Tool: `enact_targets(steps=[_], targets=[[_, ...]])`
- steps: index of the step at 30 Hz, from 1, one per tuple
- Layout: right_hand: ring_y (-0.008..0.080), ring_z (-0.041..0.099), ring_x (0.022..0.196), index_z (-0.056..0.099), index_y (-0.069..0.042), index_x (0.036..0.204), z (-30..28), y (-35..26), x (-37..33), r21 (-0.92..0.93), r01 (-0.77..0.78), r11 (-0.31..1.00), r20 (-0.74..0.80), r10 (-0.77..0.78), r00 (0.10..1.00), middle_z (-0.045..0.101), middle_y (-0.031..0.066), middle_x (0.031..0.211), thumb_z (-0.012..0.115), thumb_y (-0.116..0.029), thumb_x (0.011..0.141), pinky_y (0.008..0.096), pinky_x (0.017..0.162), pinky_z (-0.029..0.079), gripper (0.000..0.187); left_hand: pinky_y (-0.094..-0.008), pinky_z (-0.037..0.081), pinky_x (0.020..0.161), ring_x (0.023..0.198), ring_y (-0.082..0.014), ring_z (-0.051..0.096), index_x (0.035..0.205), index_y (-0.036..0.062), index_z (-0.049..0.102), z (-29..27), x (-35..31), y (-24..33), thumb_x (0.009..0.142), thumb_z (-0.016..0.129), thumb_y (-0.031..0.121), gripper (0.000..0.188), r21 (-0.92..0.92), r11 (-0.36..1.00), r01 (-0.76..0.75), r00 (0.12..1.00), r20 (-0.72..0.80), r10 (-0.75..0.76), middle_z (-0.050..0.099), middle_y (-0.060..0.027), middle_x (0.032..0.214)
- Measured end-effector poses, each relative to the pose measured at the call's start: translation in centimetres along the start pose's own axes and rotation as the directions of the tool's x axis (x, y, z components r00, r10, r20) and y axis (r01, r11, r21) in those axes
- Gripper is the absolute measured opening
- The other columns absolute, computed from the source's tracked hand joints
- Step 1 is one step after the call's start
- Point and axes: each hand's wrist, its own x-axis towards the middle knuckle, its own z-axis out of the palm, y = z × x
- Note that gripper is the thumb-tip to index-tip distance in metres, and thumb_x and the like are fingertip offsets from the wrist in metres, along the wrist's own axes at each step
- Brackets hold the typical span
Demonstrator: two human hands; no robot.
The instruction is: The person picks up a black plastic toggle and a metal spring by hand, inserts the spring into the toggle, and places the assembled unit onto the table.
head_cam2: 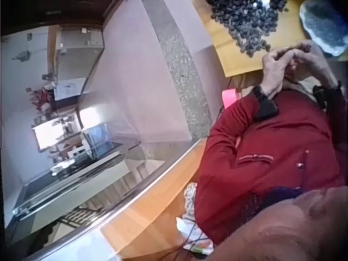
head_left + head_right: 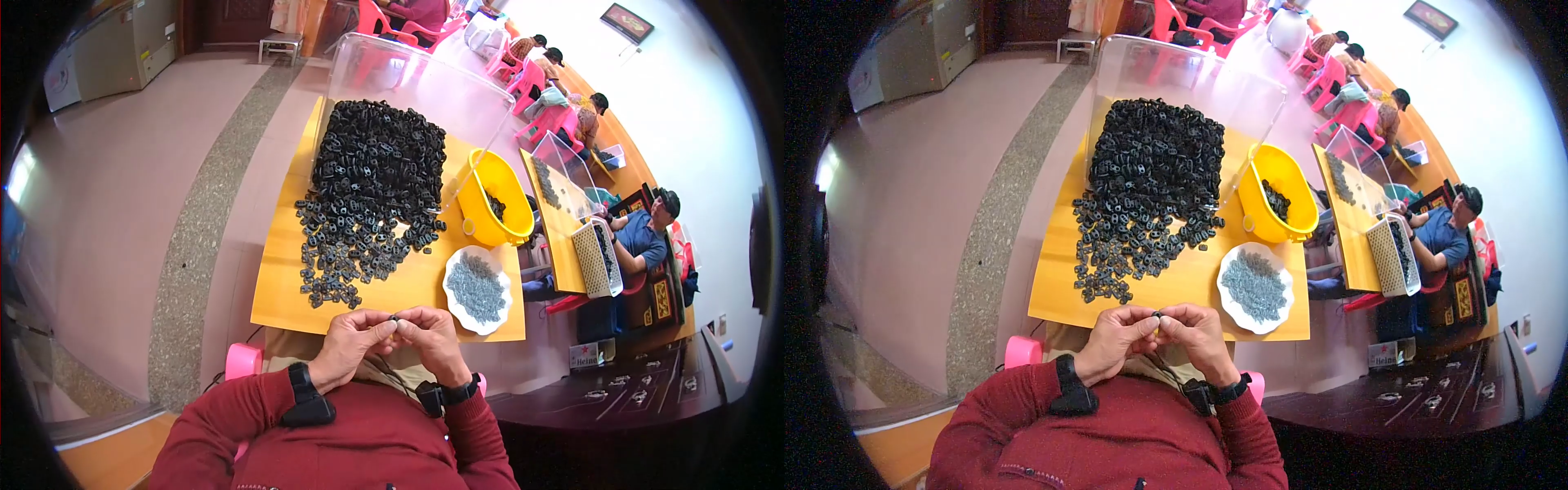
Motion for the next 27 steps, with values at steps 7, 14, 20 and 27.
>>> enact_targets(steps=[7,14,20,27], targets=[[0.0156,0.066,0.071,0.061,0.002,0.095,-0.4,0.7,-0.2,0.272,-0.066,0.960,0.055,0.053,0.997,0.067,0.0101,0.084,0.062,-0.005,0.089,0.0260,0.064,0.057,0.010,-0.0232,0.055,0.062,0.070,-0.0142,0.065,0.100,0.0009,0.062,0.0,0.0,0.2,0.090,0.064,0.015,0.018,-0.001,1.000,0.029,0.996,0.082,-0.029,0.064,-0.0053,0.082],[0.0101,0.062,0.067,0.064,0.002,0.094,-0.8,0.4,1.0,-0.159,-0.020,0.987,-0.151,-0.004,0.989,0.066,0.0056,0.076,0.064,-0.009,0.088,0.0229,0.059,0.053,0.012,-0.0243,0.055,0.062,0.069,-0.0097,0.062,0.099,0.0017,0.062,-0.5,0.3,-0.6,0.092,0.062,0.017,0.017,-0.077,0.997,0.014,1.000,0.010,-0.013,0.062,-0.0015,0.080],[0.0071,0.059,0.056,0.065,0.003,0.089,-3.0,1.7,5.2,-0.524,0.144,0.840,-0.245,-0.310,0.919,0.062,0.0023,0.068,0.064,-0.009,0.088,0.0209,0.050,0.047,0.012,-0.0244,0.055,0.063,0.069,-0.0081,0.060,0.101,0.0017,0.062,-0.5,0.3,-0.7,0.092,0.061,0.014,0.015,-0.030,0.999,0.039,0.997,-0.064,-0.041,0.060,-0.0003,0.081],[0.0251,0.063,0.067,0.067,-0.003,0.099,-0.2,1.5,6.1,-0.881,0.265,0.392,0.037,-0.502,0.864,0.064,0.0113,0.084,0.068,-0.008,0.078,0.0328,0.060,0.050,0.021,-0.0235,0.055,0.063,0.068,-0.0081,0.060,0.107,0.0003,0.059,-0.6,0.3,-0.8,0.092,0.061,0.011,0.019,-0.048,0.999,0.001,0.996,-0.088,-0.006,0.060,-0.0016,0.081]])
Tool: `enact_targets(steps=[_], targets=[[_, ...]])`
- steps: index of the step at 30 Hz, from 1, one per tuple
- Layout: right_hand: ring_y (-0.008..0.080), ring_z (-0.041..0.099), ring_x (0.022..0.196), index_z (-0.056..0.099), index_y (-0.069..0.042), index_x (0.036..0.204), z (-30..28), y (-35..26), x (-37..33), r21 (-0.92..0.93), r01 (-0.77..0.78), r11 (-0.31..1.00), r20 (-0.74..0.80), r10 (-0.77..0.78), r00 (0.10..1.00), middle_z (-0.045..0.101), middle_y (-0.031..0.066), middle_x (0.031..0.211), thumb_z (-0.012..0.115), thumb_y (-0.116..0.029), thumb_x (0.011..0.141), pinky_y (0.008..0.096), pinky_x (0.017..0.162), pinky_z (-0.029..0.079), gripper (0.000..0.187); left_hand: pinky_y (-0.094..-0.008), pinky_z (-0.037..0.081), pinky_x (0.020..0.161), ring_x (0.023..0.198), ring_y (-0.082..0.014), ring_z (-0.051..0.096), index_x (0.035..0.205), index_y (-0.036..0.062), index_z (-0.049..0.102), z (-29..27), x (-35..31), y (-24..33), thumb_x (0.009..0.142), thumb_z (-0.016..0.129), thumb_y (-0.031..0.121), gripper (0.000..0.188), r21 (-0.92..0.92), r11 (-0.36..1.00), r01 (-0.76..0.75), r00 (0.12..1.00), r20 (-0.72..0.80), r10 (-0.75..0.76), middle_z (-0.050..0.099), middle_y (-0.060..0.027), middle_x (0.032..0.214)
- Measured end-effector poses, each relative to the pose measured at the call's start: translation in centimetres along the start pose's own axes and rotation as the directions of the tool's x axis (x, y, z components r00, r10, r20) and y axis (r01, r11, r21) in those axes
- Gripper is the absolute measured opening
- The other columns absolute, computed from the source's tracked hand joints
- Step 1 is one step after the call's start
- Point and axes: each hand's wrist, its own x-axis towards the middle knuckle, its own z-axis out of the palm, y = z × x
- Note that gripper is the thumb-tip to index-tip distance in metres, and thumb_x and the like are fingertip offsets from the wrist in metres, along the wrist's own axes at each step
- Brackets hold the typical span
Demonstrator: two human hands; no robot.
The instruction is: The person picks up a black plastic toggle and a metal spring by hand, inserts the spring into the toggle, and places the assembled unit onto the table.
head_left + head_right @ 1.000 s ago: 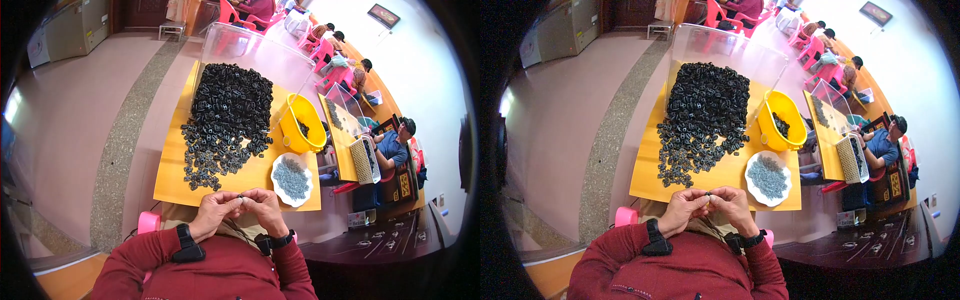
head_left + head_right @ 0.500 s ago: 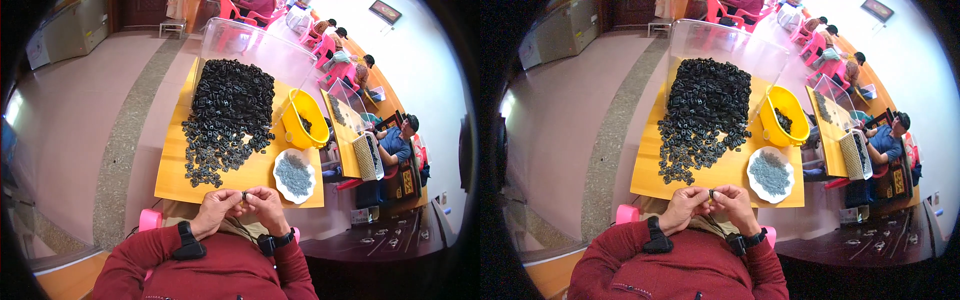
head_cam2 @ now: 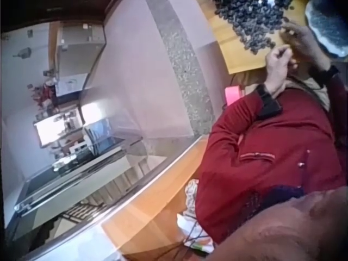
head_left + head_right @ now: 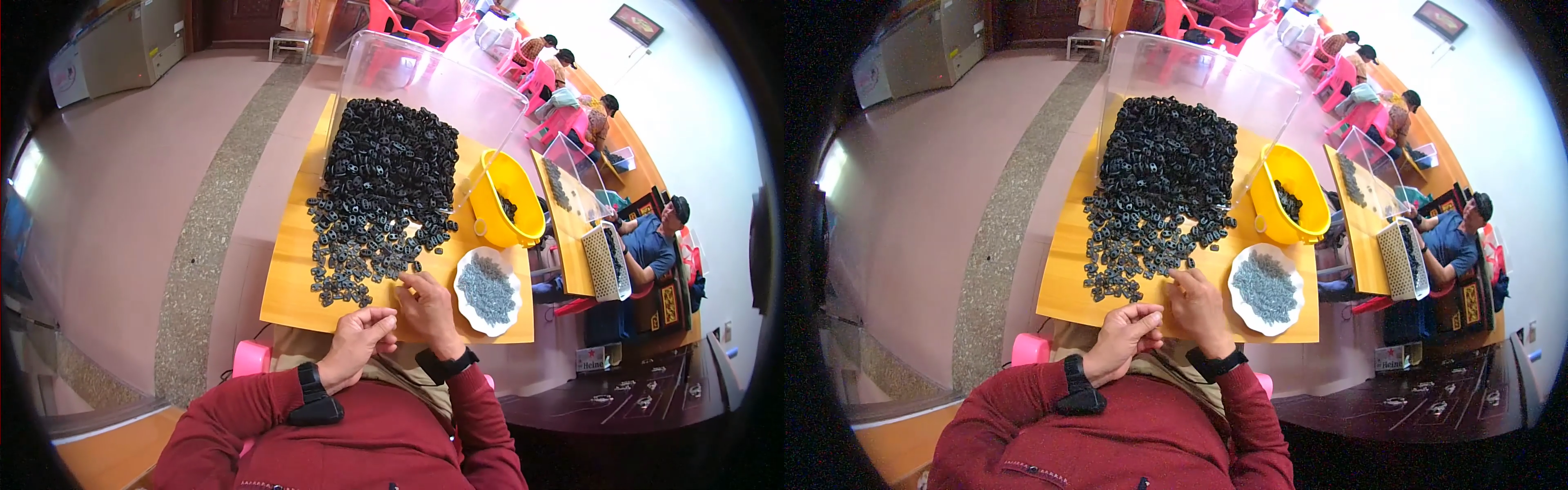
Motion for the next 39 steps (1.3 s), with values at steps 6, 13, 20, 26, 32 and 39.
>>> enact_targets(steps=[6,13,20,26,32,39], targets=[[0.0320,0.063,0.075,0.068,-0.003,0.097,0.7,-0.1,0.8,-0.152,-0.015,0.988,0.031,0.020,0.999,0.063,0.0130,0.085,0.066,-0.014,0.080,0.0389,0.065,0.050,0.020,-0.0231,0.055,0.063,0.069,-0.0076,0.059,0.108,0.0000,0.059,0.0,0.1,0.0,0.091,0.060,0.010,0.020,0.017,1.000,0.010,1.000,0.001,-0.010,0.060,-0.0016,0.082],[0.0317,0.063,0.074,0.068,-0.004,0.092,0.6,-0.3,0.6,-0.174,0.011,0.985,0.027,-0.007,1.000,0.063,0.0112,0.086,0.064,-0.014,0.082,0.0390,0.065,0.050,0.015,-0.0229,0.055,0.063,0.070,-0.0076,0.059,0.109,-0.0006,0.058,0.1,-0.1,0.1,0.092,0.060,0.010,0.020,0.028,1.000,0.006,1.000,0.003,-0.006,0.059,-0.0019,0.081],[0.0333,0.061,0.069,0.060,-0.005,0.089,0.3,-0.2,-0.6,-0.321,0.089,0.943,0.044,-0.079,0.996,0.058,0.0103,0.089,0.059,-0.011,0.085,0.0409,0.058,0.049,0.007,-0.0228,0.055,0.064,0.069,-0.0078,0.059,0.110,-0.0011,0.057,0.1,-0.2,0.1,0.092,0.060,0.010,0.021,0.036,0.999,0.007,1.000,-0.005,-0.007,0.059,-0.0019,0.081],[0.0266,0.059,0.061,0.058,-0.003,0.087,-0.2,0.1,-1.6,-0.099,0.056,0.994,-0.026,-0.059,0.998,0.057,0.0108,0.079,0.057,-0.011,0.089,0.0358,0.054,0.047,0.008,-0.0230,0.055,0.065,0.070,-0.0082,0.060,0.110,-0.0010,0.057,0.2,-0.1,-0.1,0.092,0.060,0.011,0.022,0.064,0.998,0.000,1.000,-0.028,0.002,0.059,-0.0021,0.083],[0.0033,0.049,0.056,0.059,0.000,0.089,-1.8,-1.1,-4.0,0.627,-0.469,0.622,0.399,0.260,0.879,0.056,-0.0033,0.070,0.056,-0.020,0.096,0.0188,0.051,0.040,0.021,-0.0222,0.054,0.068,0.075,-0.0094,0.061,0.108,-0.0025,0.059,0.4,-0.2,-0.1,0.092,0.061,0.013,0.022,0.084,0.994,-0.067,0.998,0.014,0.066,0.063,-0.0047,0.089],[0.0043,0.053,0.058,0.061,-0.001,0.088,-2.7,-1.3,-4.6,0.645,-0.524,0.556,0.459,0.267,0.847,0.059,-0.0011,0.071,0.056,-0.022,0.096,0.0190,0.053,0.043,0.023,-0.0223,0.054,0.067,0.074,-0.0101,0.062,0.100,-0.0003,0.060,0.1,0.0,-0.1,0.091,0.061,0.012,0.015,0.119,0.993,-0.026,0.999,0.041,0.021,0.063,-0.0051,0.087]])
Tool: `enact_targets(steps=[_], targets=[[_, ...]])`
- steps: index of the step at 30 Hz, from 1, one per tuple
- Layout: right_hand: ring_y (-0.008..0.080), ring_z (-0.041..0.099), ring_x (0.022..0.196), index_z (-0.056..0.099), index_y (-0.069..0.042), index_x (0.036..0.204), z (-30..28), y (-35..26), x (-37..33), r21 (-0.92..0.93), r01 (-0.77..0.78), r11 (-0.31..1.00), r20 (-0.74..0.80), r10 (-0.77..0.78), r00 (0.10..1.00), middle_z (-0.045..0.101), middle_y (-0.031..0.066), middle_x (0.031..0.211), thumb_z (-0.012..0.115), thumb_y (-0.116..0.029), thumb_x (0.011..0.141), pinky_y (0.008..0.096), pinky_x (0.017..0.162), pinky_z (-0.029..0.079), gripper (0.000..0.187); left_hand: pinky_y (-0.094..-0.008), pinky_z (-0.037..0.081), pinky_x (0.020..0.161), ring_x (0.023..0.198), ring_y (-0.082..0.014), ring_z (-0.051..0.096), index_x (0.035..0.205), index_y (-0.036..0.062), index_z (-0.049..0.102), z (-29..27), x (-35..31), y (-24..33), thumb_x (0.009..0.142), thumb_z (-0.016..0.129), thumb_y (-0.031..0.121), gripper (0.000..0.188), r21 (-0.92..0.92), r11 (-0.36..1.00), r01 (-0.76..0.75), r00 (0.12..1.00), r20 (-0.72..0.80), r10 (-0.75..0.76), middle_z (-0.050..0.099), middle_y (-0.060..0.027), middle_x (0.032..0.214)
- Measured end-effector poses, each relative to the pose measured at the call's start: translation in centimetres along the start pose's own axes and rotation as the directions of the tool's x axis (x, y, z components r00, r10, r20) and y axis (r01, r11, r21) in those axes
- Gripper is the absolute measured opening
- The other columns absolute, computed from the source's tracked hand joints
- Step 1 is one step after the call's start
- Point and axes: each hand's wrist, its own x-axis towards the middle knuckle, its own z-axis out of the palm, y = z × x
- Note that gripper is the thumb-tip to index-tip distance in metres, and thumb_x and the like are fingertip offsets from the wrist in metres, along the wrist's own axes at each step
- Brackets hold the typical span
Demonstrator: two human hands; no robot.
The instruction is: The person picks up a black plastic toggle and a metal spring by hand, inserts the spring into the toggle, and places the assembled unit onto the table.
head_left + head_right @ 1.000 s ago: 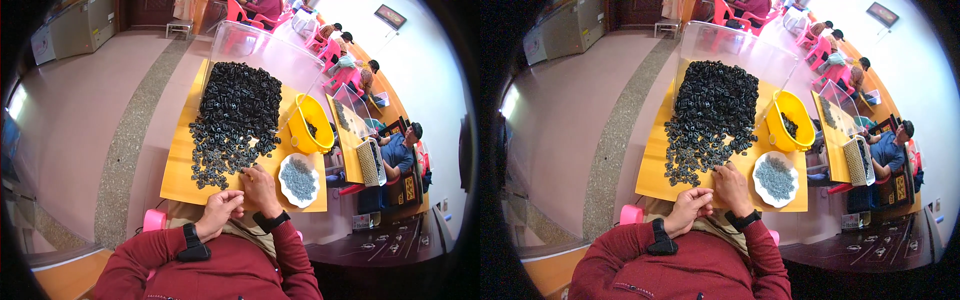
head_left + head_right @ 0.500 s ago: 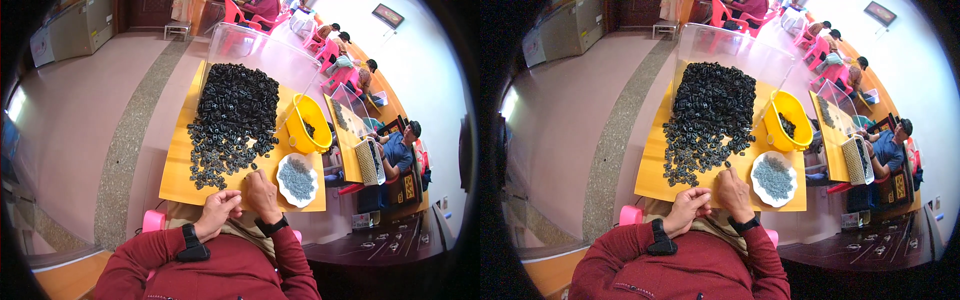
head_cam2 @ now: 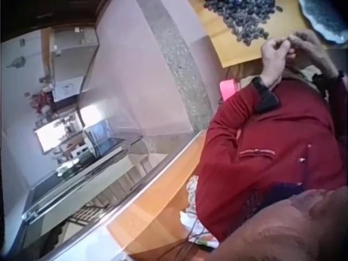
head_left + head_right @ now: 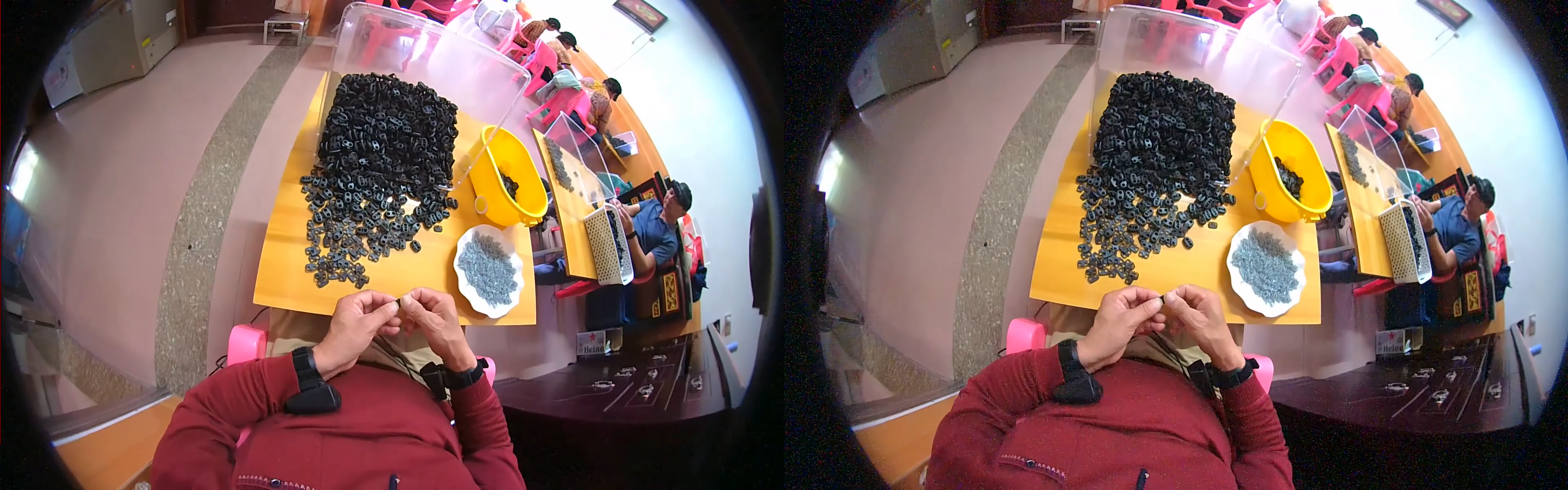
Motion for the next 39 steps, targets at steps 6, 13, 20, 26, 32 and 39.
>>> enact_targets(steps=[6,13,20,26,32,39], targets=[[0.0059,0.054,0.058,0.062,0.000,0.092,-0.3,1.2,-0.2,0.155,-0.042,0.987,0.006,0.042,0.999,0.062,0.0007,0.075,0.059,-0.020,0.094,0.0194,0.054,0.044,0.020,-0.0221,0.055,0.066,0.073,-0.0105,0.062,0.097,0.0000,0.060,-0.2,0.1,0.0,0.092,0.060,0.012,0.013,0.006,0.999,0.046,0.998,0.037,-0.047,0.063,-0.0052,0.086],[0.0083,0.059,0.064,0.062,0.002,0.108,0.5,1.0,-0.8,0.176,0.041,0.984,-0.051,-0.032,0.998,0.064,0.0033,0.080,0.064,-0.010,0.089,0.0210,0.057,0.049,0.022,-0.0219,0.055,0.065,0.072,-0.0101,0.062,0.097,0.0002,0.062,-0.4,0.1,0.2,0.092,0.060,0.013,0.013,-0.056,0.996,0.070,0.997,-0.032,-0.072,0.064,-0.0047,0.084],[0.0100,0.061,0.070,0.065,0.002,0.103,0.6,2.0,-0.7,0.084,0.194,0.977,-0.119,-0.183,0.976,0.063,0.0059,0.092,0.066,0.000,0.085,0.0220,0.058,0.052,0.018,-0.0218,0.055,0.065,0.072,-0.0092,0.062,0.095,0.0019,0.064,-0.3,0.0,0.0,0.093,0.059,0.015,0.014,-0.052,0.993,0.111,0.994,0.013,-0.110,0.065,-0.0033,0.085],[0.0101,0.061,0.070,0.066,0.004,0.099,0.3,2.2,-0.7,0.044,0.209,0.977,-0.119,-0.203,0.972,0.063,0.0068,0.094,0.064,0.000,0.087,0.0218,0.058,0.052,0.013,-0.0222,0.055,0.066,0.072,-0.0095,0.062,0.094,0.0019,0.064,-0.3,0.0,0.2,0.093,0.059,0.015,0.014,-0.022,0.990,0.143,0.990,0.026,-0.142,0.064,-0.0038,0.084],[0.0098,0.061,0.072,0.066,0.004,0.099,0.0,2.2,-0.9,0.063,0.200,0.978,-0.094,-0.194,0.977,0.063,0.0062,0.093,0.061,-0.002,0.090,0.0216,0.060,0.052,0.012,-0.0237,0.055,0.067,0.072,-0.0108,0.062,0.096,0.0011,0.062,-0.2,-0.1,0.2,0.094,0.058,0.015,0.015,-0.043,0.989,0.143,0.980,0.143,-0.136,0.063,-0.0039,0.084],[0.0079,0.059,0.075,0.065,0.002,0.101,0.1,1.5,-1.5,0.088,0.175,0.981,-0.061,-0.170,0.983,0.062,0.0042,0.093,0.057,-0.006,0.093,0.0203,0.064,0.050,0.014,-0.0242,0.055,0.067,0.071,-0.0109,0.062,0.095,0.0013,0.062,0.1,-0.3,0.4,0.094,0.058,0.016,0.016,-0.058,0.984,0.166,0.973,0.173,-0.154,0.062,-0.0038,0.083]])
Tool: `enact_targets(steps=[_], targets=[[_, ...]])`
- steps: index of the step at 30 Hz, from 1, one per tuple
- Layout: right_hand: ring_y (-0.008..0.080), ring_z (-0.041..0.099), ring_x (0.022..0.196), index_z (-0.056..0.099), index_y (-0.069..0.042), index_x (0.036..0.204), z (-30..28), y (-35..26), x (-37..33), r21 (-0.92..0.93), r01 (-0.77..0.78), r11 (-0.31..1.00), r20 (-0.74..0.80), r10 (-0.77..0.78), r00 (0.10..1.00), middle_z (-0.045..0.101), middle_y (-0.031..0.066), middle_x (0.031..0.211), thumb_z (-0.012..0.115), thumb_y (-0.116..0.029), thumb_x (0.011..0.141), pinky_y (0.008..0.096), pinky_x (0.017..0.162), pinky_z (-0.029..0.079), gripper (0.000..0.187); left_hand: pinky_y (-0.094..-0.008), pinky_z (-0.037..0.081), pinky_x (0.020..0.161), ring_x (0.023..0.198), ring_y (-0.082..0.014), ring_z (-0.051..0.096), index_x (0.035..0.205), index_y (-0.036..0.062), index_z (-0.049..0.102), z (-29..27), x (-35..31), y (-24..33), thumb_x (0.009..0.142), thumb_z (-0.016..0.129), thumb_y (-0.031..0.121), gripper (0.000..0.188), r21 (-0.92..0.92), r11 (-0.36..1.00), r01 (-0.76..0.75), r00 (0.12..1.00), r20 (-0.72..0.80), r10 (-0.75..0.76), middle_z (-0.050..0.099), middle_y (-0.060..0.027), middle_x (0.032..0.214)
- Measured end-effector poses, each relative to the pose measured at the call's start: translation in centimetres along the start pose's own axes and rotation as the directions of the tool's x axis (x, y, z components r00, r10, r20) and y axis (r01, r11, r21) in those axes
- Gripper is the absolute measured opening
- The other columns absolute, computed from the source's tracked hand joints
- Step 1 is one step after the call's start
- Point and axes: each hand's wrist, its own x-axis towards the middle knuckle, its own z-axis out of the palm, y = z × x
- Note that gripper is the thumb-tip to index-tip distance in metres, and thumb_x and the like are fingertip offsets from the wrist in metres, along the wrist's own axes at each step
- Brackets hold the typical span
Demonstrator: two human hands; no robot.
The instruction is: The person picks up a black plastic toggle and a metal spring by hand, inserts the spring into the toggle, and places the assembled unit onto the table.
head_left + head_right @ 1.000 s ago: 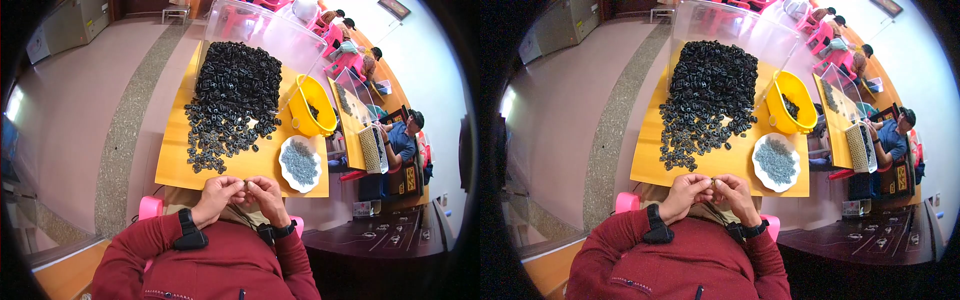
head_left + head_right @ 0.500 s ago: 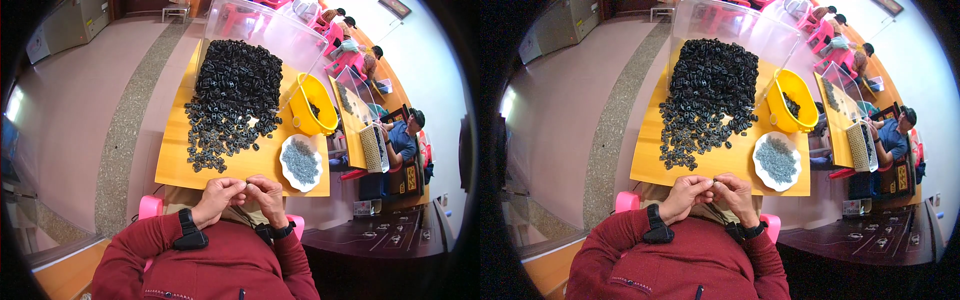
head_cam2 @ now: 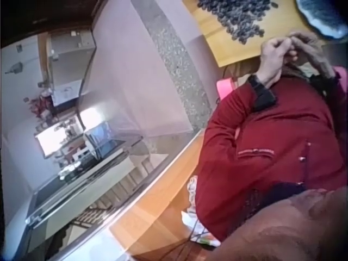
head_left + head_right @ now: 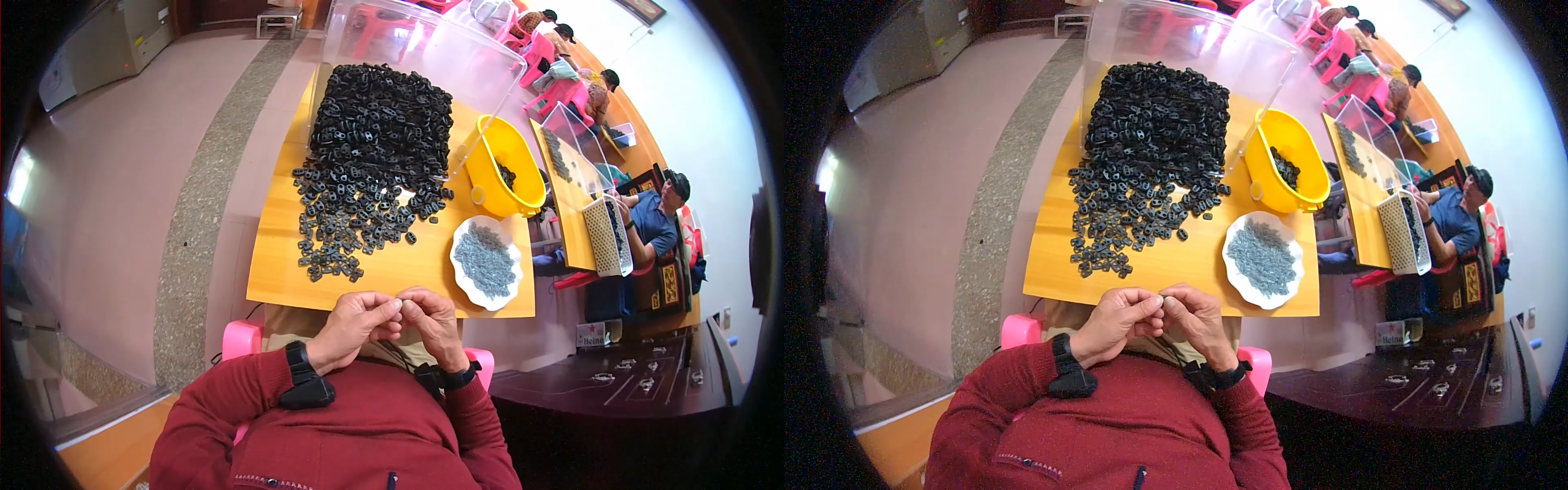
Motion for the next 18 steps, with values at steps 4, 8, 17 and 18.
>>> enact_targets(steps=[4,8,17,18], targets=[[0.0074,0.056,0.075,0.065,0.002,0.102,0.2,-0.4,0.0,-0.052,0.014,0.999,0.010,-0.014,1.000,0.062,0.0028,0.086,0.059,-0.006,0.092,0.0200,0.064,0.046,0.014,-0.0246,0.055,0.066,0.069,-0.0109,0.062,0.092,0.0021,0.062,0.2,-0.1,0.3,0.094,0.059,0.018,0.017,0.029,1.000,-0.001,1.000,-0.022,0.002,0.062,-0.0035,0.082],[0.0071,0.054,0.070,0.064,0.003,0.097,-2.3,-1.5,-0.3,-0.478,0.230,0.847,-0.039,-0.282,0.959,0.060,0.0035,0.087,0.061,0.004,0.086,0.0213,0.059,0.043,0.012,-0.0250,0.054,0.065,0.067,-0.0108,0.061,0.090,0.0034,0.061,0.0,0.0,0.2,0.093,0.060,0.020,0.017,0.064,0.998,-0.002,0.999,-0.052,0.006,0.061,-0.0027,0.079],[0.0309,0.062,0.074,0.066,-0.005,0.094,-10.2,-4.2,0.6,-0.964,-0.070,0.256,-0.159,-0.344,0.925,0.063,0.0117,0.088,0.067,-0.012,0.080,0.0386,0.065,0.049,0.016,-0.0264,0.054,0.065,0.068,-0.0113,0.059,0.089,0.0045,0.058,-0.2,0.2,-0.1,0.095,0.057,0.020,0.016,0.056,0.998,0.004,0.999,-0.036,-0.002,0.058,-0.0020,0.076],[0.0338,0.062,0.080,0.067,-0.005,0.094,-10.1,-4.3,0.7,-0.958,-0.078,0.275,-0.169,-0.326,0.930,0.063,0.0125,0.087,0.066,-0.015,0.081,0.0409,0.068,0.049,0.017,-0.0264,0.054,0.065,0.068,-0.0113,0.059,0.089,0.0045,0.058,-0.3,0.2,-0.1,0.095,0.057,0.020,0.016,0.058,0.998,0.003,0.999,-0.036,-0.001,0.058,-0.0020,0.076]])
